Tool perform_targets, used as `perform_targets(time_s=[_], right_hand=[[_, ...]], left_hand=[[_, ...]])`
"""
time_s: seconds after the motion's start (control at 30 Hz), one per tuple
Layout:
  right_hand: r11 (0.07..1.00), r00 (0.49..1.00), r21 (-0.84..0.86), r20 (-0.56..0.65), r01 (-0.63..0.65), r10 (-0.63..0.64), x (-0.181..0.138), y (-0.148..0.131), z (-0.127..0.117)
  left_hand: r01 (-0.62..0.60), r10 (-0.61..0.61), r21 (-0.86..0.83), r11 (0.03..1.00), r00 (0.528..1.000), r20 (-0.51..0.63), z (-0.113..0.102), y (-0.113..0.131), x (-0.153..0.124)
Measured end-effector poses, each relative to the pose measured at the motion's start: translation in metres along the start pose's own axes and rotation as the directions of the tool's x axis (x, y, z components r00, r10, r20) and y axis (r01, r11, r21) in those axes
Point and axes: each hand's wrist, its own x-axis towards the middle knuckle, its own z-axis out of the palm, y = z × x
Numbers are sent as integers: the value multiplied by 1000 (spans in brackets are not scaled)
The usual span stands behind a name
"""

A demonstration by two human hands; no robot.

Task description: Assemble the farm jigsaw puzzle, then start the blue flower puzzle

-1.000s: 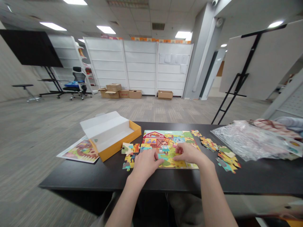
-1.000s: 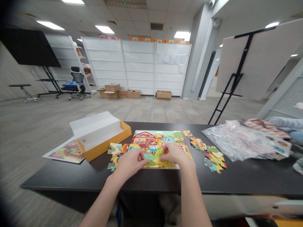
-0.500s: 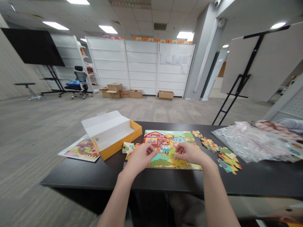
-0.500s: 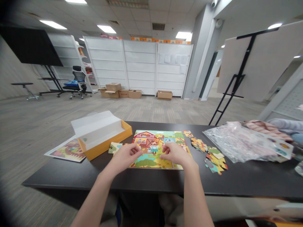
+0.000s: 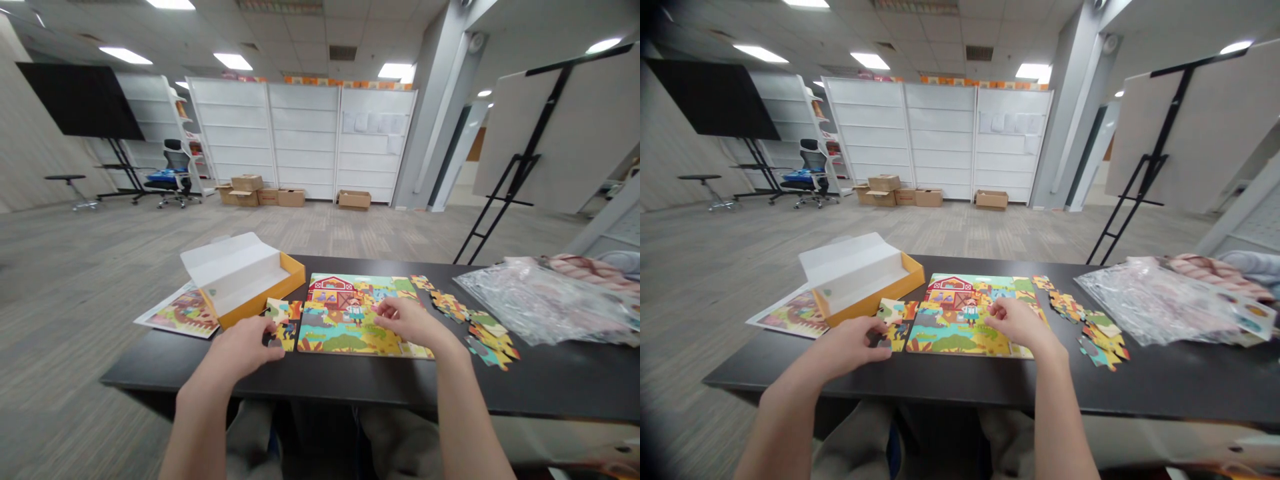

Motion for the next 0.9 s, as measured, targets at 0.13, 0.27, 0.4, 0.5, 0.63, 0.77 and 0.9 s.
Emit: perform_targets(time_s=[0.13, 0.27, 0.4, 0.5, 0.63, 0.77, 0.9], right_hand=[[1000, 1000, -11, 5, 3, -3, -1, 2, -1], [1000, 1000, -31, 13, -3, 4, -1, 2, -2], [999, 1000, -47, 6, 4, -4, 0, 3, -1], [999, 1000, -38, 11, 10, -9, -1, 4, -1], [999, 1000, -33, 22, 1, 0, -1, 5, -1], [999, 1000, -41, 26, -7, 8, -1, 4, -2], [1000, 1000, -10, 16, -12, 13, -2, 4, -2]], left_hand=[[-37, 37, 4, 999, 998, 50, 8, -1, 5], [-63, 63, 9, 998, 997, 55, 10, -5, 7], [-66, 67, -10, 998, 995, 74, 12, -8, 9], [-86, 90, -50, 995, 991, 97, 13, -9, 10], [-85, 91, -57, 995, 989, 119, 12, -10, 9], [-70, 73, -33, 997, 990, 119, 8, -8, 6], [-76, 77, -14, 997, 996, 52, 5, -8, 1]])
